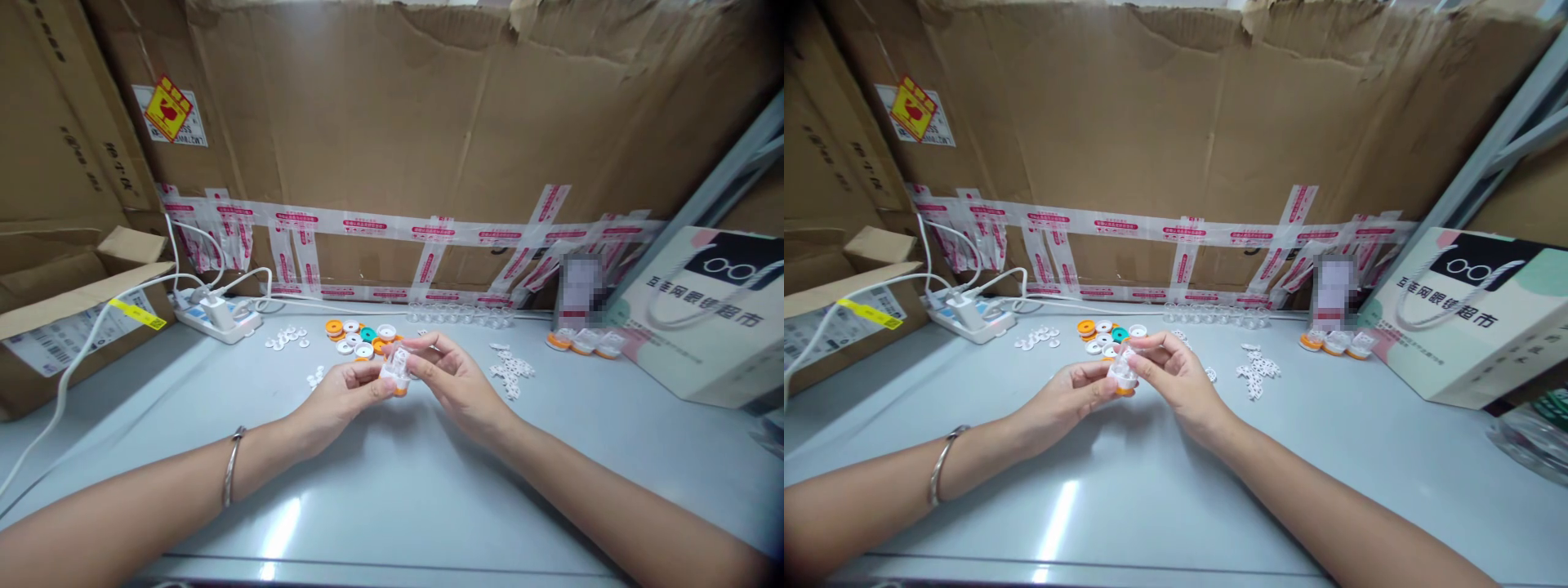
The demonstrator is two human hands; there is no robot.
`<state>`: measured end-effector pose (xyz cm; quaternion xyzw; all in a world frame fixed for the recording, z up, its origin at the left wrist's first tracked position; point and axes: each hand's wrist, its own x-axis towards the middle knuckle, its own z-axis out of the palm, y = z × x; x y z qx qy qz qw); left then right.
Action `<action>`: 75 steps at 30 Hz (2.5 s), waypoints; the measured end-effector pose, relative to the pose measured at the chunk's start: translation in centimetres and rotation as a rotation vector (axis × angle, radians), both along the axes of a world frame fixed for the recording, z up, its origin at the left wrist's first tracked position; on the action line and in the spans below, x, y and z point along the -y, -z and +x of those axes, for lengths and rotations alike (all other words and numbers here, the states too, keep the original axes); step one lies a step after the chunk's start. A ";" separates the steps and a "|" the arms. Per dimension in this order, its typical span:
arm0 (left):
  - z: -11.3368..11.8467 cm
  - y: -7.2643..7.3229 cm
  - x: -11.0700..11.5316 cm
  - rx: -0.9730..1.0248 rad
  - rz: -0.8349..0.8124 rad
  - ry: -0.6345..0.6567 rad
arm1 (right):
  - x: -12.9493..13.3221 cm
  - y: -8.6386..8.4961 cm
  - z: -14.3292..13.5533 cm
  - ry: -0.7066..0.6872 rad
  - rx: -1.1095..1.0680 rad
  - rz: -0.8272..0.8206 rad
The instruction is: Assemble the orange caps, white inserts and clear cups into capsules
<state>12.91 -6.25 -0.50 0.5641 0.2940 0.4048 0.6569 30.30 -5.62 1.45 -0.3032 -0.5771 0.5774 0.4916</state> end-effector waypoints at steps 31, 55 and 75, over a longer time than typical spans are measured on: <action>-0.1 0.6 -0.1 -0.220 0.276 -0.308 | 0.6 1.7 -0.9 0.155 0.183 0.037; -1.8 0.0 -0.4 -0.641 1.160 -0.356 | -10.6 0.7 21.3 0.817 1.633 0.083; -13.1 -1.4 -11.2 -1.038 0.802 -0.641 | -10.0 1.0 20.8 0.929 1.948 0.067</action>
